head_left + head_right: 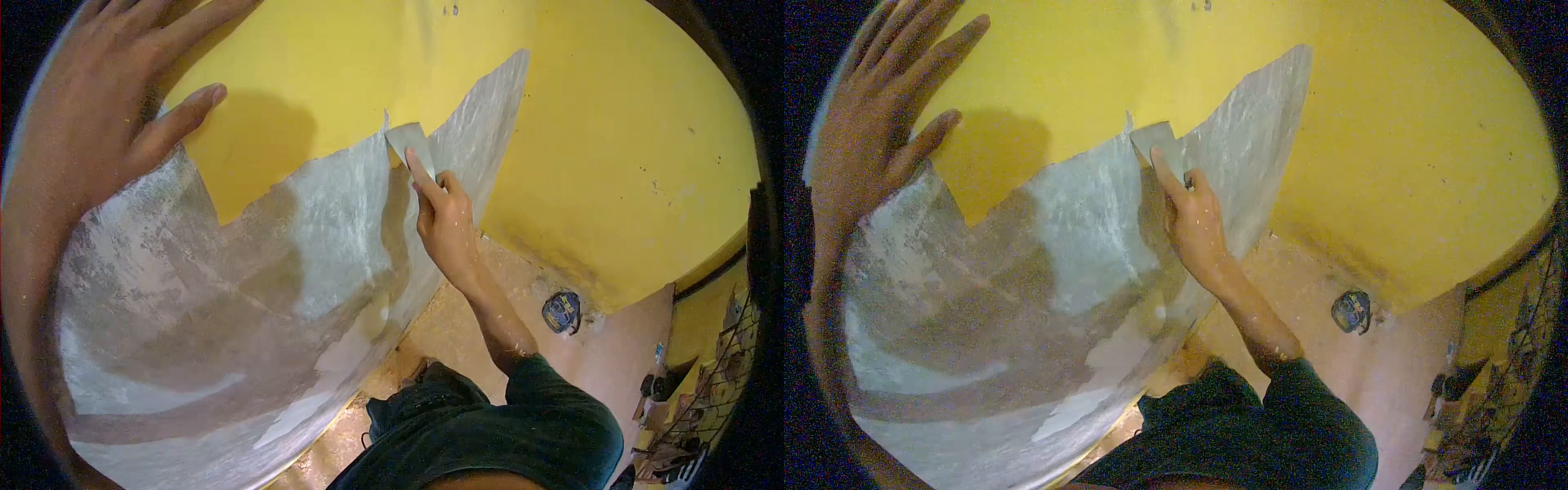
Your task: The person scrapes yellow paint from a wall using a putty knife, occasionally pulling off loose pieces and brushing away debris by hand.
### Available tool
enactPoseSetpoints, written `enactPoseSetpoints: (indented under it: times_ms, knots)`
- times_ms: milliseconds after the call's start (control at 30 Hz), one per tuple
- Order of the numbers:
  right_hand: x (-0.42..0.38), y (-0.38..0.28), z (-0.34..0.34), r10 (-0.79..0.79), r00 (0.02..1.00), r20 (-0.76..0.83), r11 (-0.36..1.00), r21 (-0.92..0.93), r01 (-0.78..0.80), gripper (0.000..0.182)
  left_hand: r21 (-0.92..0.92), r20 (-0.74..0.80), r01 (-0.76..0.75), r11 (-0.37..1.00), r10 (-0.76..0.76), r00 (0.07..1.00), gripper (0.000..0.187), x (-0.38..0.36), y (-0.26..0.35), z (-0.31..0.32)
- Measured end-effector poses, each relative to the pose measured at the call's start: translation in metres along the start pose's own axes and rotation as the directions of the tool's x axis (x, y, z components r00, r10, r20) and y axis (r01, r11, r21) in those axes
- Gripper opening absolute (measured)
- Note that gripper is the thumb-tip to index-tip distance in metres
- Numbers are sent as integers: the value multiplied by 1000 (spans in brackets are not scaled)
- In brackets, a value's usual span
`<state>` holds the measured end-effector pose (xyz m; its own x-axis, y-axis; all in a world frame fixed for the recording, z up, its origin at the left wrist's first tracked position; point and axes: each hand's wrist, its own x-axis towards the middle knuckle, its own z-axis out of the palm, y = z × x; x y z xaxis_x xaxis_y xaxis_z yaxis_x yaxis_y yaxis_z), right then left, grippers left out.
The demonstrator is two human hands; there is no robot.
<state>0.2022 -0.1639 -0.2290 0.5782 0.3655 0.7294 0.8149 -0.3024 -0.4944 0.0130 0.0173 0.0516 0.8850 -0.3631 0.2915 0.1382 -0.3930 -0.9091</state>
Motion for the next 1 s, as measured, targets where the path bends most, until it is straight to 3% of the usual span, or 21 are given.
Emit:
enactPoseSetpoints:
  times_ms: [100,300,367,600,667,900,1000]
  knots:
    - [12,-5,-6,-16,997,-72,999,-30,14,71,-18,1,-3,1000,3,1000,65,0,2,2]
    - [-4,-3,-2,42,998,37,999,-8,-42,72,-29,7,-8,1000,9,1000,65,-1,2,1]
    - [10,-13,-5,-12,993,-119,1000,8,13,57,-37,6,-16,999,16,1000,65,0,2,1]
    - [-2,-11,1,34,998,-49,999,32,-33,57,-39,4,-23,999,24,1000,64,0,4,-3]
    - [19,-14,0,3,989,-150,1000,-23,-7,59,-43,4,-29,999,29,1000,64,2,4,-2]
    - [2,-11,-4,3,996,-92,1000,-30,-6,59,-43,0,-35,998,35,999,64,-1,5,-4]
    - [14,-11,-2,-43,987,-157,999,-28,39,59,-41,4,-42,998,42,999,64,1,4,-4]
